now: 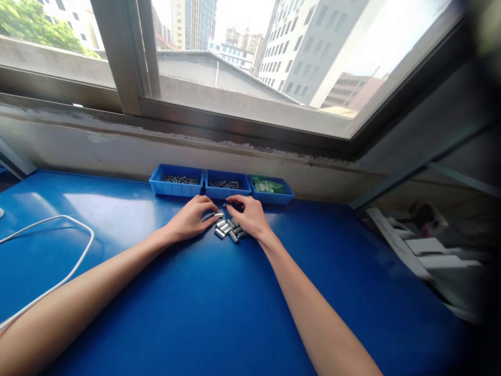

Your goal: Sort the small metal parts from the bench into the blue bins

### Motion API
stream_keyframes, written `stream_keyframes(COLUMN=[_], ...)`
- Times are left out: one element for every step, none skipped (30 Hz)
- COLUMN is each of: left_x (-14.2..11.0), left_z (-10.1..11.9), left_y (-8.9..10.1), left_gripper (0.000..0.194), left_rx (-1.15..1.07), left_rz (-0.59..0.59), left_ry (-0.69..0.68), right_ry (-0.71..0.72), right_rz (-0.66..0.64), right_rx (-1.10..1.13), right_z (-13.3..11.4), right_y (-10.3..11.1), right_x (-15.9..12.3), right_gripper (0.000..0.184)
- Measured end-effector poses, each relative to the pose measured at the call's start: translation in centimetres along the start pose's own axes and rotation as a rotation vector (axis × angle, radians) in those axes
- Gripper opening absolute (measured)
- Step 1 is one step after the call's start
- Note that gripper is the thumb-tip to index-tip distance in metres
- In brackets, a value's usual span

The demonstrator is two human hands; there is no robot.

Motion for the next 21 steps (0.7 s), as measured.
stream_keyframes(left_x=[0.0, 0.1, 0.1, 0.1, 0.1, 0.2, 0.1, 0.1, 0.1, 0.1, 0.0, 0.0, 0.0, 0.0, 0.0, 0.0, 0.0, 0.0, 0.0, 0.0, 0.0], left_z=[-0.1, -0.1, -0.1, -0.1, 0.0, 0.0, 0.1, 0.2, 0.2, 0.3, 0.3, 0.2, 0.2, 0.1, 0.0, -0.1, -0.2, -0.2, -0.2, -0.2, -0.2], left_y=[0.0, 0.0, 0.0, 0.0, 0.1, 0.2, 0.3, 0.4, 0.5, 0.6, 0.7, 0.8, 0.9, 1.0, 1.0, 1.1, 1.1, 1.1, 1.1, 1.1, 1.1], left_gripper=[0.021, 0.021, 0.021, 0.021, 0.022, 0.022, 0.022, 0.021, 0.021, 0.020, 0.019, 0.018, 0.018, 0.018, 0.019, 0.020, 0.022, 0.023, 0.025, 0.026, 0.028], left_rx=[-0.001, 0.001, 0.001, 0.000, -0.007, -0.017, -0.032, -0.051, -0.072, -0.094, -0.121, -0.154, -0.196, -0.248, -0.306, -0.367, -0.427, -0.483, -0.533, -0.576, -0.612], left_rz=[-0.002, -0.005, -0.006, -0.004, 0.003, 0.012, 0.019, 0.024, 0.027, 0.028, 0.029, 0.032, 0.034, 0.035, 0.034, 0.029, 0.022, 0.011, -0.001, -0.014, -0.025], left_ry=[0.003, 0.005, 0.007, 0.011, 0.016, 0.021, 0.026, 0.032, 0.036, 0.039, 0.044, 0.052, 0.064, 0.081, 0.102, 0.126, 0.149, 0.171, 0.190, 0.206, 0.219], right_ry=[0.003, 0.003, 0.003, 0.002, 0.000, -0.006, -0.018, -0.039, -0.068, -0.098, -0.124, -0.143, -0.152, -0.154, -0.148, -0.137, -0.122, -0.106, -0.087, -0.079, -0.079], right_rz=[-0.024, -0.036, -0.040, -0.033, -0.017, 0.005, 0.040, 0.092, 0.162, 0.239, 0.314, 0.379, 0.409, 0.406, 0.400, 0.387, 0.369, 0.347, 0.306, 0.268, 0.238], right_rx=[-0.009, -0.012, -0.006, 0.012, 0.044, 0.085, 0.130, 0.176, 0.219, 0.256, 0.285, 0.308, 0.318, 0.318, 0.309, 0.301, 0.293, 0.287, 0.283, 0.271, 0.253], right_z=[0.1, 0.1, 0.2, 0.2, 0.1, 0.0, 0.0, 0.0, 0.1, 0.3, 0.5, 0.6, 0.7, 0.7, 0.5, 0.3, 0.0, -0.3, -0.7, -1.0, -1.2], right_y=[-0.3, -0.6, -0.8, -1.0, -1.0, -0.9, -0.7, -0.3, 0.2, 0.8, 1.4, 2.0, 2.4, 2.7, 2.9, 3.1, 3.1, 3.0, 2.8, 2.6, 2.4], right_x=[0.0, 0.0, -0.1, -0.1, -0.1, 0.0, 0.2, 0.5, 0.8, 1.3, 1.8, 2.3, 2.7, 3.1, 3.2, 3.2, 2.9, 2.4, 1.8, 1.1, 0.4], right_gripper=[0.019, 0.019, 0.018, 0.018, 0.018, 0.017, 0.016, 0.013, 0.011, 0.012, 0.015, 0.019, 0.024, 0.029, 0.030, 0.028, 0.025, 0.021, 0.019, 0.020, 0.020])
Point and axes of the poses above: each hand's wrist, its own x-axis towards the middle knuckle, its own y-axis out of the back of the hand, z = x × y, the point moved 4 cm from there along x, towards the middle knuckle, and after that the axes turned 15 degrees about y, right-handed, at the moved point
